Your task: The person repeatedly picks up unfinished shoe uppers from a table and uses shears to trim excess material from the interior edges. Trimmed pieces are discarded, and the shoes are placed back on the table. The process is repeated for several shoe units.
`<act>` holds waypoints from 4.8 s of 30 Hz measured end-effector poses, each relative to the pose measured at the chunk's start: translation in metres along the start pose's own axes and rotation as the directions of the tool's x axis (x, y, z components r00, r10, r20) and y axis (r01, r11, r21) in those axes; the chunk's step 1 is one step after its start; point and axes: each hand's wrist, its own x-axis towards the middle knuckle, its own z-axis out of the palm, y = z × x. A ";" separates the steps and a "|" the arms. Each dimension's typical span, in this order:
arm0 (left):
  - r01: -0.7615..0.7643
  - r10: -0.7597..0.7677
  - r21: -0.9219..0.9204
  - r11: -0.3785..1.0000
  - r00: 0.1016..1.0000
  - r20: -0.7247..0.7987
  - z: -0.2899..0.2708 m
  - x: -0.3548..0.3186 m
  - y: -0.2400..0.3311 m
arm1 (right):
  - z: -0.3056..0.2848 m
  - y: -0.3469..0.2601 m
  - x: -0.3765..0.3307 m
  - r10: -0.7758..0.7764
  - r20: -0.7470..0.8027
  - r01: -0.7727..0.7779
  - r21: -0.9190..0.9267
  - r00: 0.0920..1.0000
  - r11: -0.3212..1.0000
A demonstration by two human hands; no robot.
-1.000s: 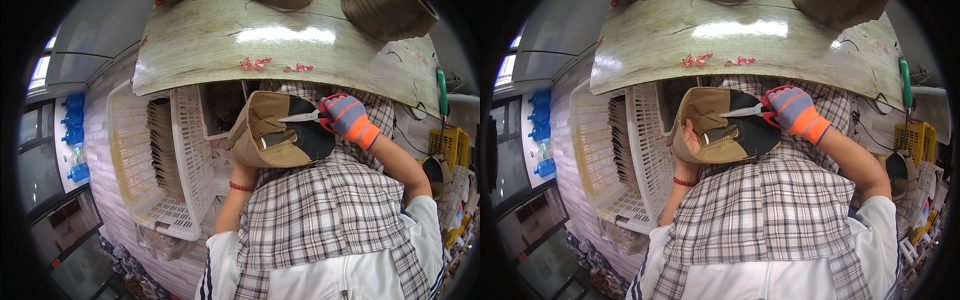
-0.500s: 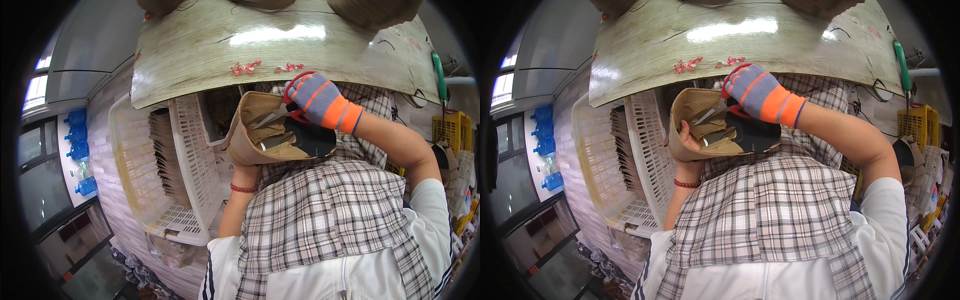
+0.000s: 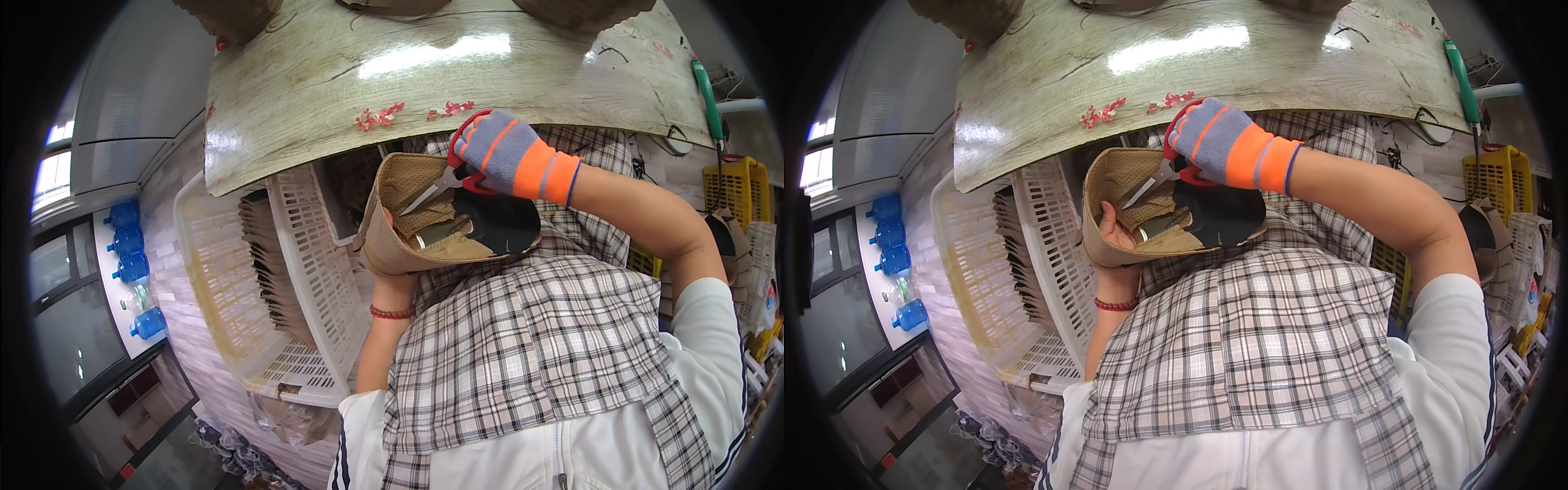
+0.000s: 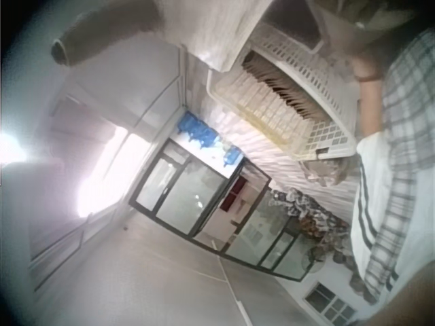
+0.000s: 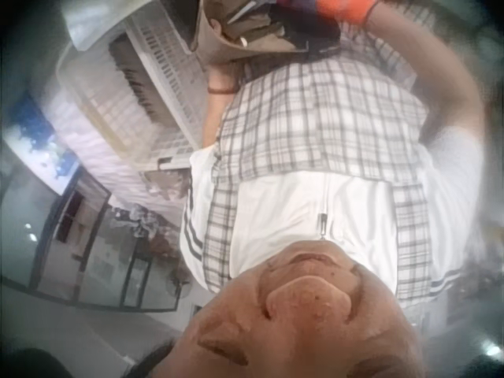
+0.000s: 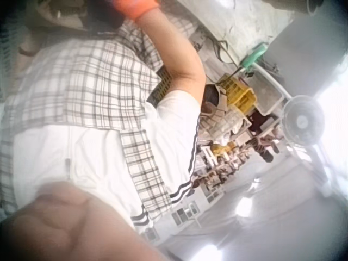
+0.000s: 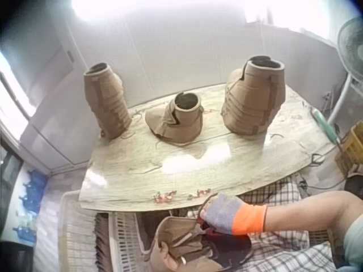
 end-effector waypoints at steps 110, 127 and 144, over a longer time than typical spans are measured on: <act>0.566 -0.567 0.104 0.818 0.824 -0.019 -0.082 -0.049 0.014 | 0.000 -0.046 -0.016 0.067 0.685 -0.136 0.048 0.726 0.990; 0.570 -0.582 0.121 0.813 0.804 0.124 -0.081 -0.046 0.019 | -0.010 -0.048 -0.032 0.006 0.298 0.004 -0.035 0.954 0.999; 0.644 -0.657 0.132 0.753 0.727 0.200 -0.074 -0.037 0.028 | 0.018 -0.043 -0.025 -0.056 0.205 0.068 -0.054 0.977 0.996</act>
